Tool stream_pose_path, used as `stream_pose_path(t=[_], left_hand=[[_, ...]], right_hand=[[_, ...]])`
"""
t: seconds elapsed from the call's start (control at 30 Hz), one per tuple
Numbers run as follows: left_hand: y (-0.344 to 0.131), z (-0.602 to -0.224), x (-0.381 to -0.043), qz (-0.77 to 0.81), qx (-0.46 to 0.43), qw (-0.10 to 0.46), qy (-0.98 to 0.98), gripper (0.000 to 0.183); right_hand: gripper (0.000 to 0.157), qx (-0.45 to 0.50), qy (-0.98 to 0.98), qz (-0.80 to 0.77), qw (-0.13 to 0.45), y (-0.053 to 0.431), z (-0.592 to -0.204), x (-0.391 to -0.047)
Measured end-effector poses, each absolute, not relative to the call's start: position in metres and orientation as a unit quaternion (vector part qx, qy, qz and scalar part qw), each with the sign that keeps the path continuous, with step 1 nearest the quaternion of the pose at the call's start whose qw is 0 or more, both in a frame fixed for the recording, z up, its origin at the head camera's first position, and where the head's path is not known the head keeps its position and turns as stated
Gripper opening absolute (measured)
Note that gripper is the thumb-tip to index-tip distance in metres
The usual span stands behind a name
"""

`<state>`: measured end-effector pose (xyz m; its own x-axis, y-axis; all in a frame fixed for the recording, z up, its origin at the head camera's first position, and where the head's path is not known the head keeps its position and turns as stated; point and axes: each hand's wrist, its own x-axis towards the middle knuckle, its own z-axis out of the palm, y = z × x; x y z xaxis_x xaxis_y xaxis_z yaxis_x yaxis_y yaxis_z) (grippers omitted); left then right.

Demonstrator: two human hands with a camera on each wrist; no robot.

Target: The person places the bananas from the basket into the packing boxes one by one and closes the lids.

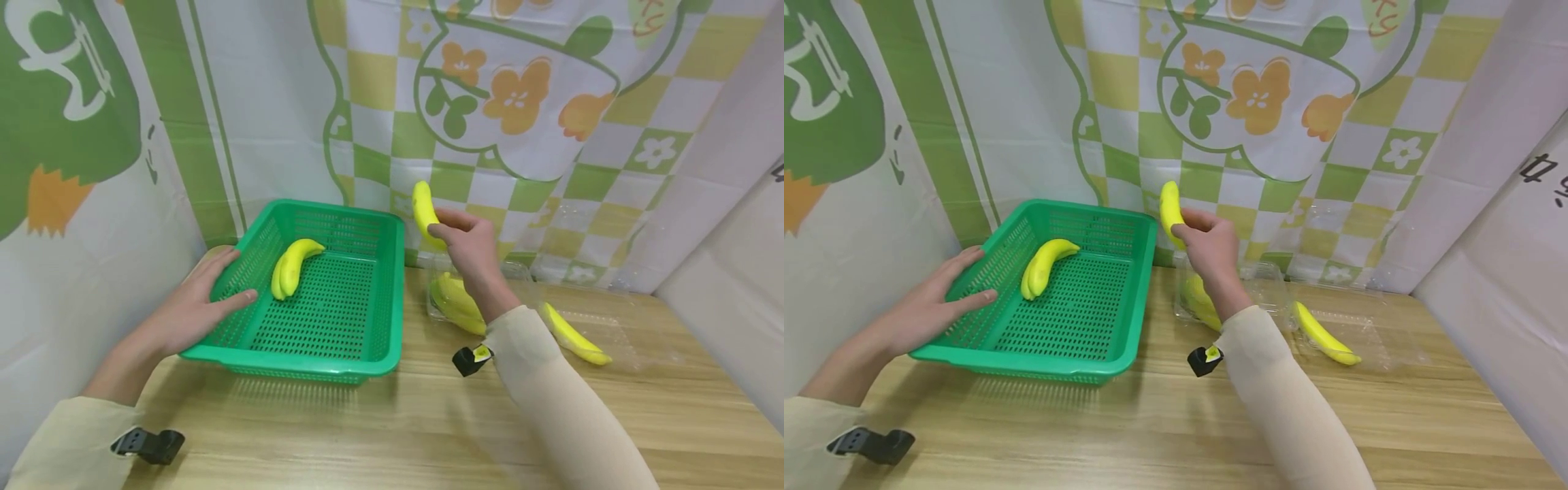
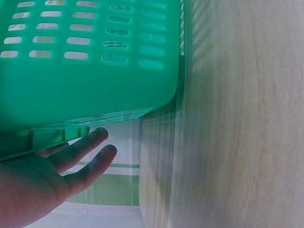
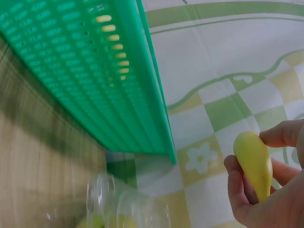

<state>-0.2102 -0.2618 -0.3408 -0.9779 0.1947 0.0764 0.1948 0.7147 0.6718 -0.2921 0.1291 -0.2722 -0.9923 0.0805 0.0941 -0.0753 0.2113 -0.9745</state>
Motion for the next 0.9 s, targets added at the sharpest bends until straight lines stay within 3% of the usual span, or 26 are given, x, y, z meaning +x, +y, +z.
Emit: stream_pose_path(t=[0.9], left_hand=[[-0.261, -0.341, -0.21, -0.363, -0.107, 0.005, -0.926, 0.09]], right_hand=[[0.045, -0.056, -0.795, 0.598, 0.084, 0.217, -0.281, -0.274]])
